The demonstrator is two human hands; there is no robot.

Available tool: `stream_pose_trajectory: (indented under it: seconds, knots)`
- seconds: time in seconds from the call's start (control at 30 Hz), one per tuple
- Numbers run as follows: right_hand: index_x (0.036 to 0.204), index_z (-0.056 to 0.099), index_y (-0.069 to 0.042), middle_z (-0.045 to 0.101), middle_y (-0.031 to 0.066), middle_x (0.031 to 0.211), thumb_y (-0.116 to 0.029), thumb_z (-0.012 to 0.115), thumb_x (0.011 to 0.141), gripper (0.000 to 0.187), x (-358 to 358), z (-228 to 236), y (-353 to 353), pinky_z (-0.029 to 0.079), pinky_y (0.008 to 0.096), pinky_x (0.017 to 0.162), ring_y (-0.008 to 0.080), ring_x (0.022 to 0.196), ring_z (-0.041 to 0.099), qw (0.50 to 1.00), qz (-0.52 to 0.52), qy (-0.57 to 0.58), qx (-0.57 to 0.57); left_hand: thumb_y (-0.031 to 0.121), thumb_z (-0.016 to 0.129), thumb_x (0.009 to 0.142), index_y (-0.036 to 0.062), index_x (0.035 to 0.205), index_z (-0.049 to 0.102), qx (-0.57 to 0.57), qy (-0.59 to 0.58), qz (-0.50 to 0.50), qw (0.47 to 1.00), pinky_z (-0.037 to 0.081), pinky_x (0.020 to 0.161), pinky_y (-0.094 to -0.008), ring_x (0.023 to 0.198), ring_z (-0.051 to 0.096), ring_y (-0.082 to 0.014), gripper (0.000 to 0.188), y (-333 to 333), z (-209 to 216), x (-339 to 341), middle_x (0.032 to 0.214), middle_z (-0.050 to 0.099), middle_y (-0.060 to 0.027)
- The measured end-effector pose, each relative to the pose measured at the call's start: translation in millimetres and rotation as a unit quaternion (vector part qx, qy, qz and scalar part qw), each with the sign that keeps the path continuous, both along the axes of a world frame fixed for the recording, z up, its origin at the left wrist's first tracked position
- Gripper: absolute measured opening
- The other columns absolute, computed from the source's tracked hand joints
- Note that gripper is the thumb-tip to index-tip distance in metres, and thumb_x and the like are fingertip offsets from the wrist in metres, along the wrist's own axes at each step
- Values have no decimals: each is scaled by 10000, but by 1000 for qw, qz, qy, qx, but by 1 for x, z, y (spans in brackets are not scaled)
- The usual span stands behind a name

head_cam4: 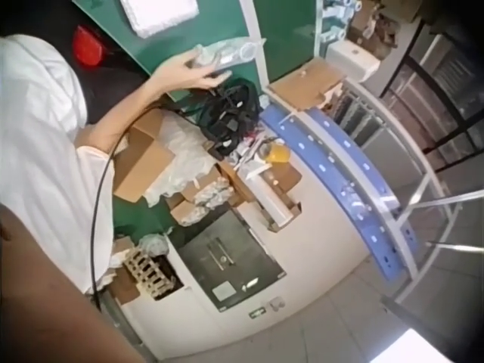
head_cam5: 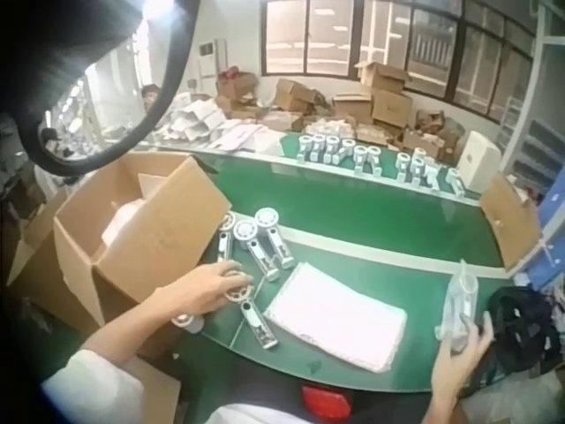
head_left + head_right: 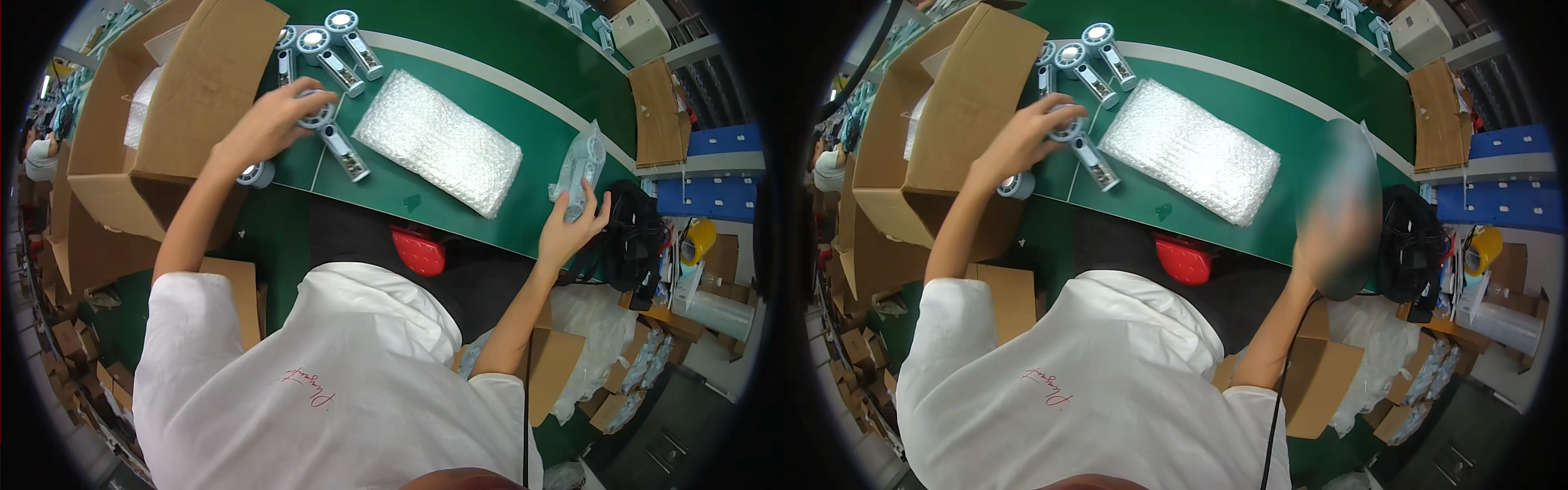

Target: Packaging handheld electronic devices into individual plastic bags and cardboard boxes at a workbench.

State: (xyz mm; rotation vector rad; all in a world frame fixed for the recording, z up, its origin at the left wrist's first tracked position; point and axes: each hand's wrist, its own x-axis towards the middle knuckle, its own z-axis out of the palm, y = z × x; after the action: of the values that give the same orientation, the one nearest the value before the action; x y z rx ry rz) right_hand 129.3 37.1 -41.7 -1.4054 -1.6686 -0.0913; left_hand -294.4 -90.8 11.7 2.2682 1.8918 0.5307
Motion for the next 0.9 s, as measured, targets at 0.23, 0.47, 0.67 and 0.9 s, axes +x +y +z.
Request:
stream_pose_trajectory:
  seconds: [0.23,0.47,0.67,0.9]
  knots:
    - [1285,566,18,605,167,1290,-72,765,765,565,-60,56,-93,465,373,1000,288,1158,595,846,422,215,-245,-74,785,606,118,1152,719,0,26,-49,998,539,811,-323,914,622,-240,583,-18,110,61,1198,580,-77]
    - [1481,317,-9,645,194,1041,-96,710,867,734,-65,32,-111,529,257,586,212,696,635,589,408,522,-463,115,814,697,78,1180,684,179,-325,-212,904,518,730,-311,835,603,-205,501,70,76,172,1009,621,-70]
    - [1458,331,-55,629,169,911,-175,610,956,587,-3,10,-97,359,220,342,149,490,514,407,506,665,-369,140,736,802,61,980,611,6,-328,-25,944,467,634,-337,709,550,-233,231,89,-22,232,901,568,-88]
    - [1455,366,-40,645,168,1004,-125,603,945,569,2,12,-103,431,220,485,165,677,600,664,357,535,-382,157,715,819,45,959,530,72,-145,-62,985,480,661,-370,697,564,-278,258,90,-48,227,894,571,-119]
